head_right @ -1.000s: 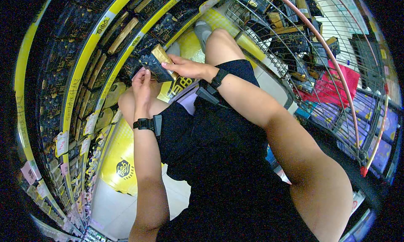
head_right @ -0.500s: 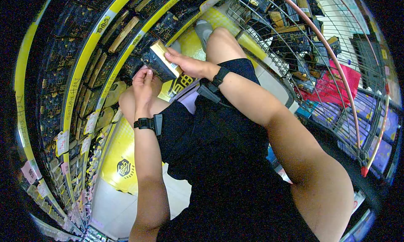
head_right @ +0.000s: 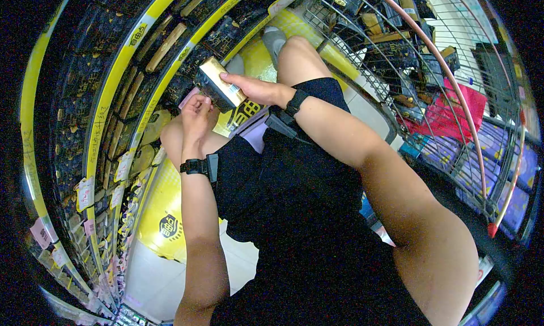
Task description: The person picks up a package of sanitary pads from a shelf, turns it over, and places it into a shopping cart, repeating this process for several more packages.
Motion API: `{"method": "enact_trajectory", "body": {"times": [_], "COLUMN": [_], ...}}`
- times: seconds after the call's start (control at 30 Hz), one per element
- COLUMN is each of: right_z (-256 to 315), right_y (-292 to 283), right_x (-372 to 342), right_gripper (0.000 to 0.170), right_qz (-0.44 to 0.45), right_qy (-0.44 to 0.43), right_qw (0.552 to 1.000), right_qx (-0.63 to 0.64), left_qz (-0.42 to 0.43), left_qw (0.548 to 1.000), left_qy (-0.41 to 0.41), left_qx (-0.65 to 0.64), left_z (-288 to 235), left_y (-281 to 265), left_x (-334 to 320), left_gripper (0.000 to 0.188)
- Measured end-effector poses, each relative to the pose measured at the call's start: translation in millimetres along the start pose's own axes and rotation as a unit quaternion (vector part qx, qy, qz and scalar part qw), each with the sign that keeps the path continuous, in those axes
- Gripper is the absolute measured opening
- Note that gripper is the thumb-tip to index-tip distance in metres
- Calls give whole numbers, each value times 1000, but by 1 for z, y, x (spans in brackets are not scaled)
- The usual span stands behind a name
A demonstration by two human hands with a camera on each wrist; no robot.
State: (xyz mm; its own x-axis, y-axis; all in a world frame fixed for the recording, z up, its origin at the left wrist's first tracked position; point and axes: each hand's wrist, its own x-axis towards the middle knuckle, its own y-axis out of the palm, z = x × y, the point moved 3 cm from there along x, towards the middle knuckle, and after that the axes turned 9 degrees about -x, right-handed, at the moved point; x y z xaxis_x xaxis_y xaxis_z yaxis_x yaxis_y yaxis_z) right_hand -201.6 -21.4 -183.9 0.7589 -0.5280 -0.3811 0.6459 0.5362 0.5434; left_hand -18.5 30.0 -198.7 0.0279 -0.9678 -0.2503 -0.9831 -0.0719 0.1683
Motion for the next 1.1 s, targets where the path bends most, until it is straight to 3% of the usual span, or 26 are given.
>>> {"method": "enact_trajectory", "body": {"times": [0.17,0.3,0.37,0.4,0.5,0.53,0.7,0.73,0.83,0.93,1.1], "right_z": [3,8,3,1,0,-1,-2,-7,2,1,1], "right_y": [0,-1,-6,-8,-12,-12,-13,-17,-11,-8,-5], "right_x": [0,-4,2,3,2,3,2,7,0,-2,-4], "right_gripper": [55,66,74,66,64,61,48,61,67,67,81], "right_qz": [-6,-77,-68,-88,-114,-110,-108,-107,-91,-108,-92], "right_qy": [-11,-63,-57,-73,-105,-94,-24,-51,-27,-4,-31], "right_qw": [1000,985,979,970,936,948,988,977,975,985,982], "right_qx": [7,-142,-184,-217,-317,-282,-111,-178,-200,-134,-164], "left_qz": [-7,-21,-3,6,51,63,32,30,48,45,30], "left_qw": [1000,996,992,988,996,995,991,989,985,985,994], "left_qy": [-18,-23,-33,-37,0,-11,-20,-18,-2,-37,5], "left_qx": [-25,-78,-126,-150,-67,-76,-130,-142,-163,-160,-100], "left_z": [0,-6,-10,-13,-19,-20,-15,-15,-20,-15,-20], "left_y": [0,7,11,13,23,25,20,19,21,14,20], "left_x": [1,0,-2,-3,-9,-9,-8,-8,-9,-8,-9], "left_gripper": [10,11,21,27,42,51,48,48,44,38,27]}}
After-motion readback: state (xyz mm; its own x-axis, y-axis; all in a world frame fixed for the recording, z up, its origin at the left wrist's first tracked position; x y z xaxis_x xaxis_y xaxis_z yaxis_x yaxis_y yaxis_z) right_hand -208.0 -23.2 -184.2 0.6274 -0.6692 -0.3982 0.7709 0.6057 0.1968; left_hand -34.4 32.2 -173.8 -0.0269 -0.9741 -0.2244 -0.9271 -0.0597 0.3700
